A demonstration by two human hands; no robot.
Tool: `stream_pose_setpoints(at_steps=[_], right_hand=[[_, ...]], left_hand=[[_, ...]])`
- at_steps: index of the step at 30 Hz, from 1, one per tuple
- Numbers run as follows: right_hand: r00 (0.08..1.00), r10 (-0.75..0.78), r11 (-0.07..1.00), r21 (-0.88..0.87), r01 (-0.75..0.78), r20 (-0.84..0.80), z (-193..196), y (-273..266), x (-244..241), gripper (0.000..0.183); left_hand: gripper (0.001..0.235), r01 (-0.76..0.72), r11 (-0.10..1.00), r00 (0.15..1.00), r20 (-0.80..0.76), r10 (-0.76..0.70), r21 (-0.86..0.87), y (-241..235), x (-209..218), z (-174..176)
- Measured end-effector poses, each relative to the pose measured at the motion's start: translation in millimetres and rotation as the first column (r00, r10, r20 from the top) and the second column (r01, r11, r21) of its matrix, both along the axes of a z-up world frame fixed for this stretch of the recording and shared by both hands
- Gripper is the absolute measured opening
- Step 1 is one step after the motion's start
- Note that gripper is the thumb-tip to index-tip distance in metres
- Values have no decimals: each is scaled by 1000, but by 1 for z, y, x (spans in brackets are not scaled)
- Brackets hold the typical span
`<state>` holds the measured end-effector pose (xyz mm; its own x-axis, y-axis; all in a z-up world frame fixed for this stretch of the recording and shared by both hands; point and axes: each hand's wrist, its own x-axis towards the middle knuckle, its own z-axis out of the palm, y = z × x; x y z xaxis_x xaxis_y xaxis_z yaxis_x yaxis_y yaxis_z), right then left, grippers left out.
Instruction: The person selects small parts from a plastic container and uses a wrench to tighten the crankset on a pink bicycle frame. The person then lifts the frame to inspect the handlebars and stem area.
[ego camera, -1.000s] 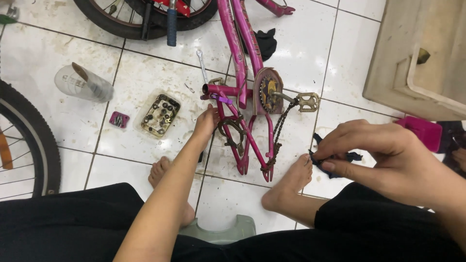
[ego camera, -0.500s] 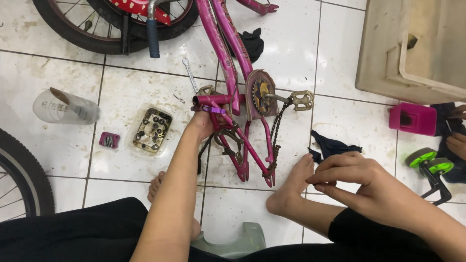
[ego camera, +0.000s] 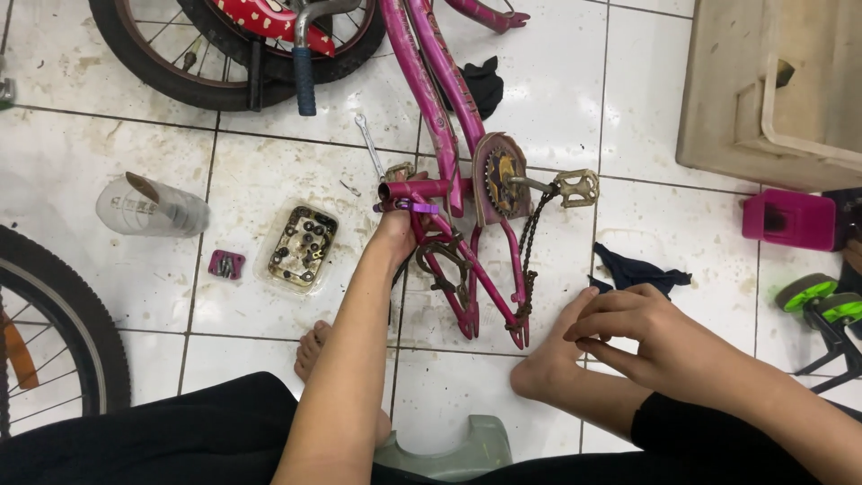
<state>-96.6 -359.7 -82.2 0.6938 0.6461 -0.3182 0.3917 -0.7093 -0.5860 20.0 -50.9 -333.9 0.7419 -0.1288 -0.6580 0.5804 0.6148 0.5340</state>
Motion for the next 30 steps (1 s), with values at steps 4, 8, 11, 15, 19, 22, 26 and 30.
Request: stream_pose_setpoints(at_steps=[4, 8, 11, 15, 19, 22, 26, 30], right_hand=[[1000, 16, 1000, 7, -16, 26, -1, 3, 0, 17], [998, 41, 999, -10, -41, 40, -2, 4, -3, 16], [996, 58, 998, -10, -57, 62, -2, 4, -6, 15], [995, 63, 998, -9, -63, 82, 1, 5, -4, 12], [995, 69, 998, -22, -67, 72, 2, 4, -1, 10], [996, 62, 998, -20, -61, 63, 1, 3, -2, 13], [997, 35, 999, -13, -34, 75, -3, -4, -5, 16], [997, 4, 1000, -24, -2, 78, -9, -13, -8, 16]], left_hand=[[46, 78, 997, 992, 101, -80, 27, -4, -11, 33], [55, 36, 998, 995, 90, -40, 47, -11, -16, 49], [54, 24, 997, 993, 109, -33, 76, -13, -21, 47], [50, 64, 990, 976, 199, -88, 123, -14, -22, 59], [51, 169, 952, 963, 164, -215, 256, -23, -22, 79], [48, 157, 952, 971, 134, -197, 263, -35, -24, 86], [65, 202, 932, 945, 188, -266, 301, -50, -26, 106], [81, 241, 849, 915, 180, -360, 470, -60, -36, 138]])
